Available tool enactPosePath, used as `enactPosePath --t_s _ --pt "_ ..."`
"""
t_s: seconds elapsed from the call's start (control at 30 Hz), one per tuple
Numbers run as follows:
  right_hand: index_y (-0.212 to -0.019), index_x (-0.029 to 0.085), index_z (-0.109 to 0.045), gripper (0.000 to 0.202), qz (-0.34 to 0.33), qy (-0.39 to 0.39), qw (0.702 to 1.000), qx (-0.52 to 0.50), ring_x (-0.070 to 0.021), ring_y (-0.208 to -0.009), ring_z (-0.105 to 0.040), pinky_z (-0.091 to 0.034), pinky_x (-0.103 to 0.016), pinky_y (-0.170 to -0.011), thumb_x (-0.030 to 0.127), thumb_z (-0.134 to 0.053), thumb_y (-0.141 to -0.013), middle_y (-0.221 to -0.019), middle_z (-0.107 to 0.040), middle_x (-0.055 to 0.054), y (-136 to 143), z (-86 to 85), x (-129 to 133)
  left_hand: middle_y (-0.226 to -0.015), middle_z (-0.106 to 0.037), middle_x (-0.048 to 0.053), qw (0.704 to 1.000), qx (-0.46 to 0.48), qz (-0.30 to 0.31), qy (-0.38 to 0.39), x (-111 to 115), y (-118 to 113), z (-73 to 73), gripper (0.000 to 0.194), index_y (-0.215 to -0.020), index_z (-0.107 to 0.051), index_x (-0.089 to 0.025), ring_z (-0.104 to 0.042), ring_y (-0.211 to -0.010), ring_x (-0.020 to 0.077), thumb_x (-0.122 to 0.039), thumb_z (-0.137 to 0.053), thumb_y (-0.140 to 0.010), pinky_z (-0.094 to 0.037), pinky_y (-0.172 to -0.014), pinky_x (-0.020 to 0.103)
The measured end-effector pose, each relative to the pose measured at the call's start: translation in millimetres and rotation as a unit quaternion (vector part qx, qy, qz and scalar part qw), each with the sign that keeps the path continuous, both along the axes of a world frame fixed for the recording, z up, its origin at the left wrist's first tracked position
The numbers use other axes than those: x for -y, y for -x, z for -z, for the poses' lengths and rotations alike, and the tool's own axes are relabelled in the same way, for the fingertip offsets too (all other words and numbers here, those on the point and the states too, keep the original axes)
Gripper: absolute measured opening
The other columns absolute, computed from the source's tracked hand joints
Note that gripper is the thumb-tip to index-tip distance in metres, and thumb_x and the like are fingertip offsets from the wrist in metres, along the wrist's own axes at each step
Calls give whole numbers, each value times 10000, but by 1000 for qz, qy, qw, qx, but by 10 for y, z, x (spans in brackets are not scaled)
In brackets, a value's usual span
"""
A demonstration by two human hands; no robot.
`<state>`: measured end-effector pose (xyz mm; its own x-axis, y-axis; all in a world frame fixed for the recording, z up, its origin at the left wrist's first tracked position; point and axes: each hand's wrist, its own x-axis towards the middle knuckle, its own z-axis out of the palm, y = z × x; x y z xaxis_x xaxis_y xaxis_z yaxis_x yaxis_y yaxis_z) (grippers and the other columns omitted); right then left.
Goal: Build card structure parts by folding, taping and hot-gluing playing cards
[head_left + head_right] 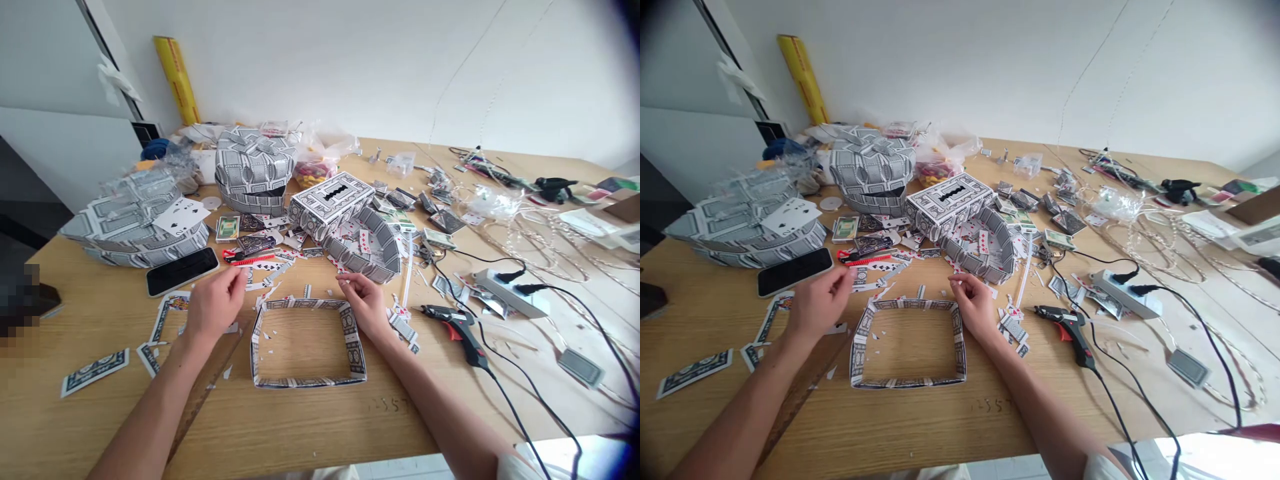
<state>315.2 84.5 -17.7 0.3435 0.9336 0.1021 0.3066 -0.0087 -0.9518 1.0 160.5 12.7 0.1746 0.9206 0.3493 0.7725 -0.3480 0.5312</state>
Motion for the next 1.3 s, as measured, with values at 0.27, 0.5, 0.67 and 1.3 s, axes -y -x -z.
enactPosePath --t_s 0.27,0.5,0.67,1.3 --pt "-992 161 -783 445 -4 -6 1000 -7 -136 -549 -314 -223 -299 -535 596 -719 -917 -577 -402 63 13 -16 9 -1112 -794 109 981 -42 -92 -167 -422 515 -614 296 -1172 -796 -170 -714 -953 230 -310 -587 -1018 -544 -976 350" --pt "-973 162 -772 416 -5 -13 1000 -19 -139 -556 -326 -224 -302 -538 568 -703 -914 -597 -423 54 29 -38 15 -1324 -758 156 975 -143 -85 -147 -683 824 -573 330 -1221 -798 -125 -624 -1234 309 -300 -672 -971 -435 -1168 460" --pt "-974 158 -763 416 -12 -12 1000 -26 -141 -554 -325 -223 -305 -543 562 -686 -908 -593 -420 58 45 -59 23 -1206 -823 93 974 -156 -82 -142 -712 886 -597 254 -1098 -823 -163 -672 -1127 268 -299 -620 -1031 -431 -1140 425" --pt "-969 163 -768 414 -13 -16 999 -29 -151 -569 -363 -241 -312 -564 563 -701 -886 -605 -461 46 37 -37 5 -1058 -838 87 954 15 -47 -297 -230 323 -902 252 -1075 -774 -201 -762 -989 237 -406 -628 -1050 -559 -935 372"
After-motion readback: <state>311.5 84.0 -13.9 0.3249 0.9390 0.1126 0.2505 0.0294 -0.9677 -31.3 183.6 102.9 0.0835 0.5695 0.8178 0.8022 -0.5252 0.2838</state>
